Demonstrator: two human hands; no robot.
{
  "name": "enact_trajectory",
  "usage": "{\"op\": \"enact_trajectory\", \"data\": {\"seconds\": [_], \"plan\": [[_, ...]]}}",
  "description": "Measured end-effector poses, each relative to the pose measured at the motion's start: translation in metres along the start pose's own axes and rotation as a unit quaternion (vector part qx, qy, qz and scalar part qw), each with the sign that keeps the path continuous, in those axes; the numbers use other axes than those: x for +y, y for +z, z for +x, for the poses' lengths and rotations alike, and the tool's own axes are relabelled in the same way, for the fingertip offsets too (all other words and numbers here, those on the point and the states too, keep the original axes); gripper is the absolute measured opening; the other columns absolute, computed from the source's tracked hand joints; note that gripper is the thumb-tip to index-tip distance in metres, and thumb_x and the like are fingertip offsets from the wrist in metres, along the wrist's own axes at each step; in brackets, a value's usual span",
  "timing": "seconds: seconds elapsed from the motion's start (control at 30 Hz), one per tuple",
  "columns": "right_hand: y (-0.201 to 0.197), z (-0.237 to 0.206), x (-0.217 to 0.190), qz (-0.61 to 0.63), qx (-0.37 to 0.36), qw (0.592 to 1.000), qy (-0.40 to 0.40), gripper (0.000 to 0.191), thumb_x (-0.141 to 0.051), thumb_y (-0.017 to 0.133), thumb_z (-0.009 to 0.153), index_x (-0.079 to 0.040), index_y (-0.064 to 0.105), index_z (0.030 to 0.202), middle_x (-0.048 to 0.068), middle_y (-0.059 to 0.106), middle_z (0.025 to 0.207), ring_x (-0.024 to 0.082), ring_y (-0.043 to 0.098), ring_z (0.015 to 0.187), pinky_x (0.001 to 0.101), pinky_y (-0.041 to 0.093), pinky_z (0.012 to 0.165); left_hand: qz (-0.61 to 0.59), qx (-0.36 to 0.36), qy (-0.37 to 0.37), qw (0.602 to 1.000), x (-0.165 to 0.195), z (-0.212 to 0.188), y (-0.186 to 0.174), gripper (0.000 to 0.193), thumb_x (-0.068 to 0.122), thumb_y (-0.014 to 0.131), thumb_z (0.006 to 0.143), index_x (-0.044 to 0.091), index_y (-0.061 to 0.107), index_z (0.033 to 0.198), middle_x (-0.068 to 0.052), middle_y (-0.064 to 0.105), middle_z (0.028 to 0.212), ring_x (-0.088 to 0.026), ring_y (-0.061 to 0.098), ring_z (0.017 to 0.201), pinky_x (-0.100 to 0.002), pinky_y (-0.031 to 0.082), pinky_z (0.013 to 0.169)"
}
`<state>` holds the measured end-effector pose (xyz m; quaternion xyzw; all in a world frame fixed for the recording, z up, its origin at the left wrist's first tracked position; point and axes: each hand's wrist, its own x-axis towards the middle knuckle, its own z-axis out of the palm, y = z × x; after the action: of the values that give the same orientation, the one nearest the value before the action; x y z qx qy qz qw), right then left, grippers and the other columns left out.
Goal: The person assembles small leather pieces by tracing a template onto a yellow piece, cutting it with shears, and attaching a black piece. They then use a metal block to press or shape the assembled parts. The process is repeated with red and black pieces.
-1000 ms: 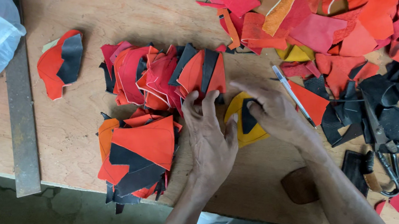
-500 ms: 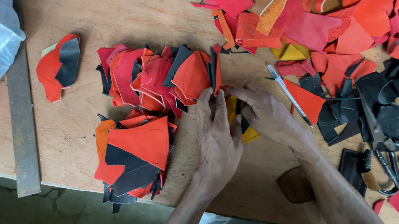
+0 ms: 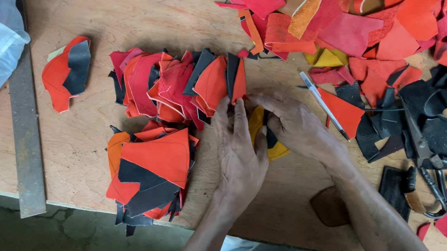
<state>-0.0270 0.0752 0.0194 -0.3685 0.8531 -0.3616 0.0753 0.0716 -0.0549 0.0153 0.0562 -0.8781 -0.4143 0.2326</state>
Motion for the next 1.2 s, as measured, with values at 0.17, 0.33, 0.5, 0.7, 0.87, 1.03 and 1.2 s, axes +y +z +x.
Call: {"op": "enact_trajectory", "data": {"seconds": [0.17, 0.33, 0.5, 0.7, 0.87, 1.03, 1.2], "plan": [[-0.003, 0.001, -0.001, 0.023, 0.000, 1.000, 0.001, 0.062, 0.010, 0.052, 0.079, -0.012, 0.058, 0.137, 0.015, 0.066, 0.124, 0.037, 0.062, 0.118, 0.0466, 0.050, 0.100, -0.028, 0.007, -0.030, 0.999, 0.005, 0.005, -0.004, 0.069, -0.001, 0.070, 0.084, -0.009, 0.038, 0.145, -0.036, 0.031, 0.150, -0.052, 0.040, 0.137, -0.054, 0.039, 0.114], [-0.004, 0.001, -0.003, 0.011, 0.000, 1.000, 0.021, 0.060, 0.010, 0.051, 0.081, -0.011, 0.059, 0.137, 0.017, 0.066, 0.122, 0.039, 0.062, 0.115, 0.0471, 0.050, 0.095, -0.074, 0.038, -0.076, 0.994, 0.010, 0.008, -0.021, 0.058, -0.003, 0.069, 0.085, -0.004, 0.041, 0.135, -0.039, 0.026, 0.150, -0.056, 0.039, 0.134, -0.056, 0.041, 0.106], [-0.005, 0.000, -0.003, 0.017, 0.008, 1.000, 0.000, 0.058, 0.009, 0.050, 0.083, -0.010, 0.058, 0.137, 0.016, 0.067, 0.121, 0.039, 0.064, 0.114, 0.0469, 0.051, 0.096, -0.037, 0.035, -0.045, 0.998, 0.016, 0.004, -0.026, 0.054, -0.003, 0.070, 0.085, -0.002, 0.043, 0.132, -0.031, 0.036, 0.138, -0.050, 0.046, 0.128, -0.054, 0.042, 0.107], [-0.017, -0.002, 0.012, 0.036, -0.050, 0.988, 0.143, 0.050, -0.003, 0.066, 0.093, -0.016, 0.062, 0.141, 0.012, 0.067, 0.092, 0.021, 0.064, 0.081, 0.0353, 0.053, 0.078, -0.056, 0.016, -0.034, 0.998, 0.016, -0.007, -0.025, 0.055, -0.006, 0.067, 0.088, -0.003, 0.041, 0.136, -0.027, 0.045, 0.132, -0.045, 0.050, 0.124, -0.051, 0.043, 0.106], [-0.021, -0.006, 0.024, 0.238, -0.052, 0.965, 0.100, 0.047, -0.002, 0.067, 0.094, -0.011, 0.060, 0.139, 0.000, 0.053, 0.093, 0.007, 0.057, 0.083, 0.0242, 0.053, 0.073, -0.081, 0.023, -0.014, 0.996, 0.012, -0.017, -0.022, 0.067, -0.003, 0.073, 0.087, -0.004, 0.036, 0.143, -0.027, 0.048, 0.134, -0.041, 0.052, 0.125, -0.050, 0.045, 0.106], [-0.022, -0.012, 0.025, 0.231, -0.027, 0.966, 0.110, 0.045, -0.002, 0.072, 0.092, -0.008, 0.062, 0.136, 0.000, 0.061, 0.096, 0.006, 0.059, 0.085, 0.0232, 0.052, 0.074, -0.247, -0.033, -0.106, 0.963, 0.008, -0.017, -0.015, 0.084, 0.000, 0.078, 0.083, -0.001, 0.028, 0.151, -0.015, 0.060, 0.124, -0.022, 0.066, 0.104, -0.035, 0.054, 0.082], [-0.023, -0.015, 0.020, 0.287, 0.003, 0.951, 0.111, 0.044, -0.001, 0.072, 0.092, -0.006, 0.062, 0.135, 0.003, 0.072, 0.103, 0.005, 0.065, 0.093, 0.0221, 0.056, 0.081, -0.189, -0.060, -0.157, 0.967, 0.002, -0.012, -0.012, 0.080, 0.005, 0.085, 0.076, 0.001, 0.041, 0.143, -0.013, 0.065, 0.087, -0.020, 0.063, 0.073, -0.033, 0.052, 0.063]]}}
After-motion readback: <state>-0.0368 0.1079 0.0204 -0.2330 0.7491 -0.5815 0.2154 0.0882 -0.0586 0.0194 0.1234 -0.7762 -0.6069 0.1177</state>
